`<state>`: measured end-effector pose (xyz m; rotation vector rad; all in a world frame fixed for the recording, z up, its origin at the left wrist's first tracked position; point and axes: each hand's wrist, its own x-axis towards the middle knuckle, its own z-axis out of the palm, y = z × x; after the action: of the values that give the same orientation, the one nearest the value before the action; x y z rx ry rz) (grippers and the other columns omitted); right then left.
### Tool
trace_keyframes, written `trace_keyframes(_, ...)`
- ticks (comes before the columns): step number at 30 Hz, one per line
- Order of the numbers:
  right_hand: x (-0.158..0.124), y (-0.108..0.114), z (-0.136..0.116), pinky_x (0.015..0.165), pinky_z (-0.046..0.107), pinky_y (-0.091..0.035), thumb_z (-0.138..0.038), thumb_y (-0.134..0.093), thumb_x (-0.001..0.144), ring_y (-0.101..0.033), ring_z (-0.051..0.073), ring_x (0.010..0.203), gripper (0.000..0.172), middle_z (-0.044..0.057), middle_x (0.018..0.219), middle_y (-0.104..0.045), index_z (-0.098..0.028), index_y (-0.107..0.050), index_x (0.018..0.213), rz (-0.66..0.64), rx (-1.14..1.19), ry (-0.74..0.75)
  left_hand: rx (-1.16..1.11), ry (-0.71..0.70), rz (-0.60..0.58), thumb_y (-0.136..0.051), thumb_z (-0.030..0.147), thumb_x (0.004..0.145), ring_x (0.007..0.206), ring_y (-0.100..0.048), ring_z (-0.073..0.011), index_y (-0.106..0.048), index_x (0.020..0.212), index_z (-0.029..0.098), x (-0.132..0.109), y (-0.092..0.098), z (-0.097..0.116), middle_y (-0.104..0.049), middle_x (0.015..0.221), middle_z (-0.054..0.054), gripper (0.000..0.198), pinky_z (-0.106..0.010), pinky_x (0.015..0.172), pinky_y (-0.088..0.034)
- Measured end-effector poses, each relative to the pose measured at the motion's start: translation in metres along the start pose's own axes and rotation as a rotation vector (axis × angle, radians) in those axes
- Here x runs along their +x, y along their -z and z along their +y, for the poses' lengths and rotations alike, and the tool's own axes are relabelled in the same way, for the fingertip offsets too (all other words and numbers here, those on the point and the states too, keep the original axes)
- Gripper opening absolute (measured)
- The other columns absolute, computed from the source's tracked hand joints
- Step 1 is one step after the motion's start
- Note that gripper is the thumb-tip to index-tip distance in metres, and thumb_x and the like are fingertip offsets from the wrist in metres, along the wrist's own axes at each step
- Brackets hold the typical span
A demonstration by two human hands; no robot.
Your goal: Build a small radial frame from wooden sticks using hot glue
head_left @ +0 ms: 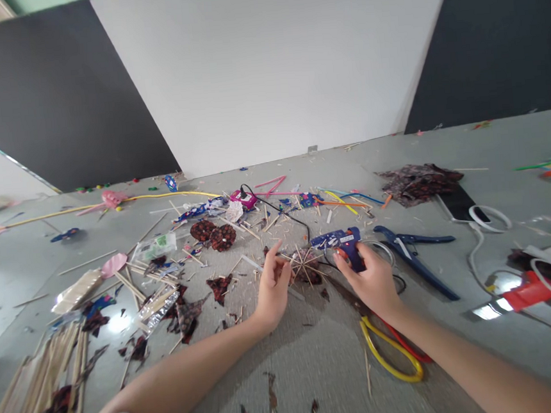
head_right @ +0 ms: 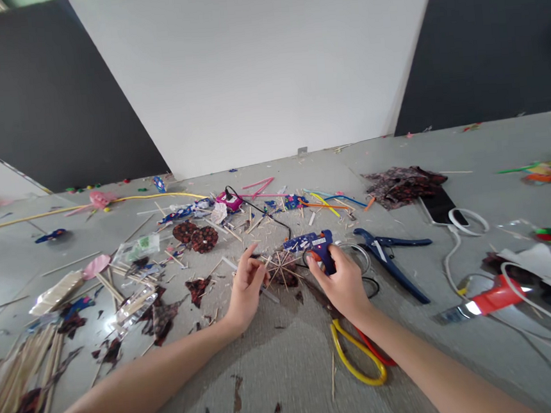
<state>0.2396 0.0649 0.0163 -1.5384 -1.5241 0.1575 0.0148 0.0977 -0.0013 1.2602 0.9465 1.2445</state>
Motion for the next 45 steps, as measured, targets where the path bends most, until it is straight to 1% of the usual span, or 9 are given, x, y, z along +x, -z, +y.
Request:
trace_keyframes(3, 0.0000, 0.0005, -0.0006, 0.068, 0.033, -0.048, -0.053, -0.066, 0.098, -0.064, 0.022, 0.067, 0.030, 0.003, 0.077, -0.069, -0.023, -0.063, 0.092, -0.003, 0.002, -0.001, -0.028, 0.003, -0.003, -0.066, 0.047, 0.100, 0.071, -0.053, -0.0117, -0.037, 0.162, 0.030, -0.0006, 0.0001, -0.0030, -0.055, 0.087, 0.002, 0.071, -0.024, 0.069, -0.048)
trace_keyframes(5, 0.0000, 0.0008, -0.0004, 0.068, 0.033, -0.048, -0.052, -0.066, 0.098, -0.064, 0.021, 0.068, 0.030, 0.003, 0.077, -0.069, -0.023, -0.063, 0.092, -0.003, 0.003, 0.000, -0.029, -0.001, -0.018, -0.067, 0.045, 0.100, 0.073, -0.053, -0.0118, -0.034, 0.164, 0.031, -0.0013, 0.0007, -0.0037, -0.056, 0.088, 0.002, 0.073, -0.023, 0.069, -0.048)
trace_keyframes(9, -0.0001, 0.0008, 0.0005, 0.069, 0.033, -0.047, -0.051, -0.066, 0.098, -0.064, 0.021, 0.068, 0.029, 0.002, 0.077, -0.068, -0.023, -0.063, 0.093, -0.002, 0.000, 0.007, 0.007, -0.013, -0.042, -0.068, 0.043, 0.100, 0.079, -0.055, -0.0127, -0.038, 0.163, 0.032, -0.0027, 0.0025, -0.0026, -0.058, 0.092, 0.001, 0.070, -0.023, 0.074, -0.049)
trace_keyframes(14, 0.0007, -0.0003, 0.0005, 0.068, 0.033, -0.047, -0.052, -0.067, 0.097, -0.063, 0.021, 0.067, 0.031, 0.002, 0.074, -0.067, -0.023, -0.062, 0.091, -0.022, -0.010, 0.003, 0.011, -0.012, -0.038, -0.068, 0.042, 0.100, 0.082, -0.056, -0.0129, -0.041, 0.161, 0.031, -0.0031, 0.0034, -0.0024, -0.058, 0.092, 0.001, 0.068, -0.024, 0.078, -0.049)
trace_keyframes(19, 0.0014, -0.0004, 0.0001, 0.069, 0.034, -0.047, -0.054, -0.067, 0.097, -0.064, 0.023, 0.071, 0.032, 0.004, 0.078, -0.068, -0.024, -0.059, 0.089, -0.021, -0.047, 0.016, -0.005, 0.000, -0.040, -0.068, 0.044, 0.100, 0.082, -0.055, -0.0133, -0.039, 0.161, 0.032, -0.0023, 0.0033, -0.0041, -0.058, 0.092, 0.001, 0.069, -0.025, 0.078, -0.048)
trace_keyframes(24, 0.0017, -0.0001, -0.0009, 0.069, 0.035, -0.047, -0.057, -0.067, 0.096, -0.064, 0.024, 0.072, 0.034, 0.004, 0.079, -0.067, -0.025, -0.057, 0.089, -0.027, -0.061, 0.031, 0.000, 0.003, -0.024, -0.070, 0.045, 0.098, 0.080, -0.056, -0.0135, -0.041, 0.160, 0.031, -0.0021, 0.0027, -0.0027, -0.058, 0.090, 0.001, 0.069, -0.025, 0.078, -0.048)
trace_keyframes(34, 0.0014, -0.0012, -0.0009, 0.070, 0.034, -0.047, -0.058, -0.067, 0.095, -0.066, 0.025, 0.073, 0.035, 0.004, 0.080, -0.069, -0.024, -0.058, 0.090, -0.036, -0.070, 0.033, -0.003, 0.000, -0.031, -0.069, 0.042, 0.099, 0.081, -0.056, -0.0132, -0.040, 0.159, 0.027, -0.0020, 0.0019, 0.0001, -0.058, 0.091, 0.000, 0.069, -0.025, 0.076, -0.048)
trace_keyframes(41, 0.0014, 0.0001, -0.0016, 0.068, 0.034, -0.046, -0.058, -0.068, 0.095, -0.065, 0.024, 0.072, 0.035, 0.004, 0.079, -0.069, -0.024, -0.059, 0.089, -0.041, -0.073, 0.030, -0.003, -0.009, -0.022, -0.070, 0.047, 0.097, 0.079, -0.057, -0.0134, -0.043, 0.158, 0.029, -0.0019, 0.0019, -0.0014, -0.059, 0.089, 0.001, 0.069, -0.025, 0.075, -0.049)
trace_keyframes(45, 0.0016, 0.0001, -0.0015, 0.068, 0.034, -0.046, -0.057, -0.068, 0.095, -0.065, 0.024, 0.071, 0.035, 0.004, 0.079, -0.070, -0.024, -0.059, 0.089, -0.047, -0.071, 0.029, -0.004, -0.012, -0.021, -0.070, 0.046, 0.098, 0.079, -0.057, -0.0133, -0.043, 0.158, 0.029, -0.0016, 0.0023, -0.0026, -0.060, 0.091, 0.001, 0.068, -0.025, 0.076, -0.049)
